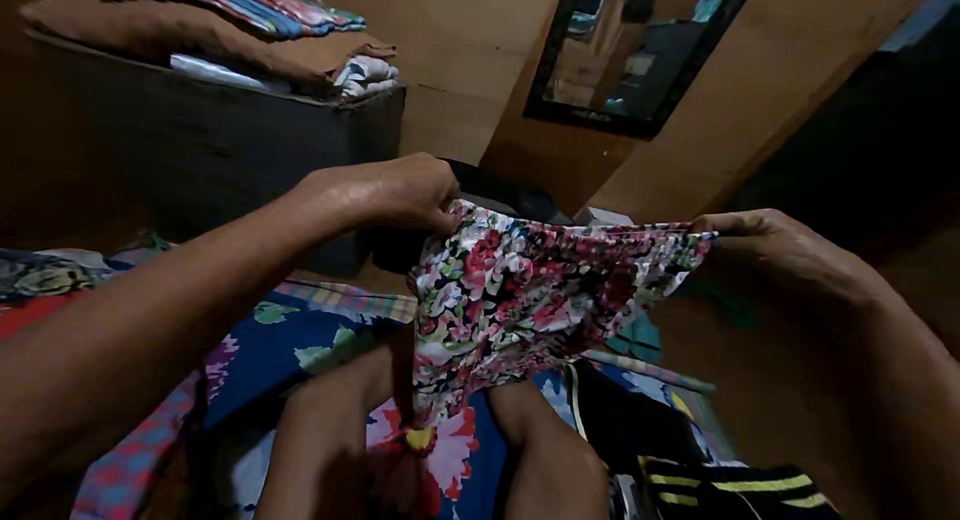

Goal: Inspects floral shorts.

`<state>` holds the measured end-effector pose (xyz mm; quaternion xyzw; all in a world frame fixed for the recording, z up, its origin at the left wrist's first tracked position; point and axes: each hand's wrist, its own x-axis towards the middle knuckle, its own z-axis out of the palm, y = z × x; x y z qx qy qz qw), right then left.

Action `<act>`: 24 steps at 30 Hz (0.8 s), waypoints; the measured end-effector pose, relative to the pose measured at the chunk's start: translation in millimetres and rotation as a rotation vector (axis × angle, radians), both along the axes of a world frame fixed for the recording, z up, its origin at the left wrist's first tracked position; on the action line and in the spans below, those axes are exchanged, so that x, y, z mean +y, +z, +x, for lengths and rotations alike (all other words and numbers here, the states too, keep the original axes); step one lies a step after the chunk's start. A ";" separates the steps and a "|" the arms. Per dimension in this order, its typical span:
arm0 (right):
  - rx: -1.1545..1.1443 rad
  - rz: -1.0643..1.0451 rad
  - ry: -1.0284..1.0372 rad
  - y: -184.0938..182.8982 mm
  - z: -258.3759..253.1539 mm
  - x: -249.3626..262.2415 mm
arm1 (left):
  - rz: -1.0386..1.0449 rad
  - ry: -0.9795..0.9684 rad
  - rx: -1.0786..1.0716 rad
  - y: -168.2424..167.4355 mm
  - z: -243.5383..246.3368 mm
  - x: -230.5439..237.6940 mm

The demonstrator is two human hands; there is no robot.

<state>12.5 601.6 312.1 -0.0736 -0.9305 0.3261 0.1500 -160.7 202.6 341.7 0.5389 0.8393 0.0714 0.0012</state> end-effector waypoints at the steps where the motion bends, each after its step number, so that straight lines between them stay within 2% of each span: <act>1: -0.034 0.023 -0.007 1.0 0.5 -1.9 | -0.002 0.021 0.035 -2.9 -2.5 -1.2; 5: -0.173 0.185 -0.047 5.1 2.6 -14.7 | 0.043 0.040 0.169 -11.4 -11.1 -7.8; 9: -0.091 0.395 -0.076 -0.2 -2.3 -15.7 | 0.010 0.092 0.250 -3.5 -2.4 -9.1; 11: 0.020 0.293 -0.039 9.2 9.7 -18.7 | 0.062 0.109 0.319 4.3 3.2 -13.5; 13: 0.212 0.118 0.071 17.6 24.6 -20.7 | 0.263 0.032 0.458 6.5 -1.8 -22.6; 15: 0.253 0.011 0.122 17.4 25.2 -19.3 | 0.351 -0.023 0.487 2.9 -9.7 -25.3; 18: 0.061 0.020 0.016 10.6 9.0 -22.8 | 0.274 -0.011 0.354 -13.8 -31.0 -21.9; 20: 0.028 -0.049 -0.050 15.2 -1.3 -40.9 | 0.348 0.071 0.344 -25.7 -35.2 -15.2; 22: 0.019 -0.197 -0.055 17.3 -11.9 -65.8 | 0.488 0.109 0.217 -32.6 -15.7 3.0; 24: 0.040 -0.441 0.059 13.3 -25.4 -94.4 | 0.598 0.044 -0.027 -32.9 18.2 30.5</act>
